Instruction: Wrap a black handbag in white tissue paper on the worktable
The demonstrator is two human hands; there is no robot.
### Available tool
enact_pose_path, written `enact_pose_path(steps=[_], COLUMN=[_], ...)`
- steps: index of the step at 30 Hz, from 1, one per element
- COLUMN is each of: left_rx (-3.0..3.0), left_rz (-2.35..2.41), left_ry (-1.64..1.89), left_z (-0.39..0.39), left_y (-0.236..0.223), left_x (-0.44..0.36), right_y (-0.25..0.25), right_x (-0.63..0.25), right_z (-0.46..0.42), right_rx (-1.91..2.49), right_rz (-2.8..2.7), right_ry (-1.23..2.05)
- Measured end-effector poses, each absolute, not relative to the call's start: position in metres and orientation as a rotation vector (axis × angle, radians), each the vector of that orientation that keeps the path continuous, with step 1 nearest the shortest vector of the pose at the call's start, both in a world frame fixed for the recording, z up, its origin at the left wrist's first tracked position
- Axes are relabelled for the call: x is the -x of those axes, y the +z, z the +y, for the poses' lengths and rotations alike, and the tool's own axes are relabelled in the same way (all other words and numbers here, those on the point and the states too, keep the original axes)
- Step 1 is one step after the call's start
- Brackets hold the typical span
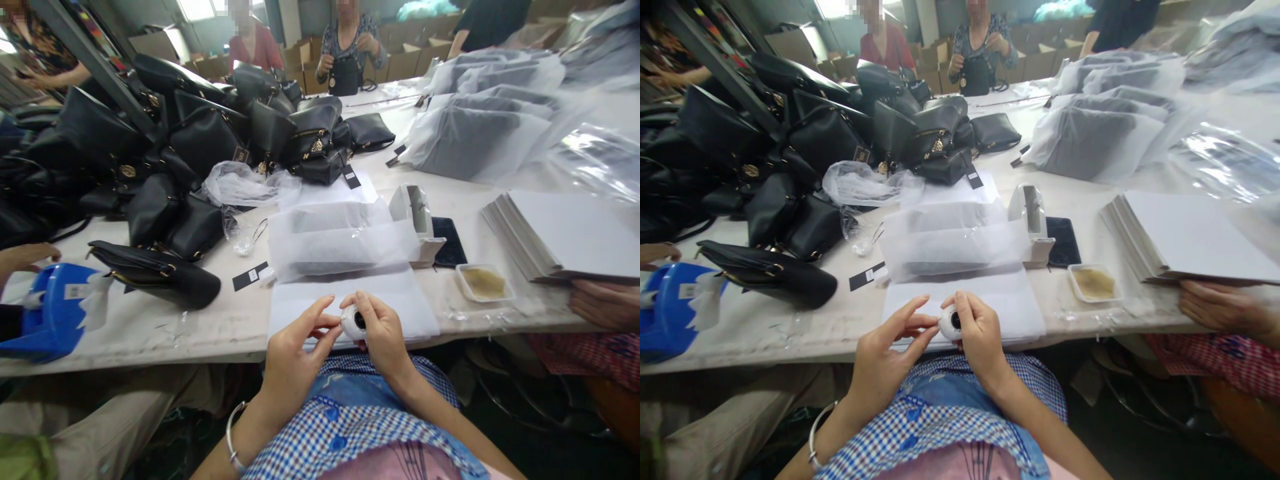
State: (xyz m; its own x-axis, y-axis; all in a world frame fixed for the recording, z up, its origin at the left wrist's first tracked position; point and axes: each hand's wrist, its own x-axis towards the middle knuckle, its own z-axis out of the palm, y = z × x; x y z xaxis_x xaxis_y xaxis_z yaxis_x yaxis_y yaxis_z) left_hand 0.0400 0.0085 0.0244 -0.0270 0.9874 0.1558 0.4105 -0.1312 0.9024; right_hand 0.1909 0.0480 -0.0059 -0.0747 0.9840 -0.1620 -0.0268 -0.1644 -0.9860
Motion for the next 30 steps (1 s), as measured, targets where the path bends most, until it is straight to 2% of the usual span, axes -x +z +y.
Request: enact_pose_path(steps=[9,11,13,17,22,30], left_rx=[-1.809,-1.915,-1.99,-1.845,-1.768,-1.837], left_rz=[1.586,1.623,1.643,1.48,1.352,1.318], left_ry=[1.157,1.166,1.191,1.179,1.182,1.162], left_z=[0.014,0.017,0.021,0.03,0.04,0.059], left_y=[0.03,0.031,0.033,0.041,0.044,0.033], left_x=[-0.045,-0.045,-0.043,-0.039,-0.044,-0.068], right_y=[0.003,0.002,0.0,-0.003,0.002,-0.005], right_x=[-0.195,-0.196,-0.196,-0.197,-0.203,-0.216], right_z=[0.046,0.047,0.049,0.055,0.064,0.07], right_rx=[1.198,1.195,1.193,1.107,1.047,1.125], right_rz=[-1.384,-1.339,-1.201,-0.879,-0.739,-0.845], right_ry=[0.987,1.096,1.339,1.702,1.759,1.64])
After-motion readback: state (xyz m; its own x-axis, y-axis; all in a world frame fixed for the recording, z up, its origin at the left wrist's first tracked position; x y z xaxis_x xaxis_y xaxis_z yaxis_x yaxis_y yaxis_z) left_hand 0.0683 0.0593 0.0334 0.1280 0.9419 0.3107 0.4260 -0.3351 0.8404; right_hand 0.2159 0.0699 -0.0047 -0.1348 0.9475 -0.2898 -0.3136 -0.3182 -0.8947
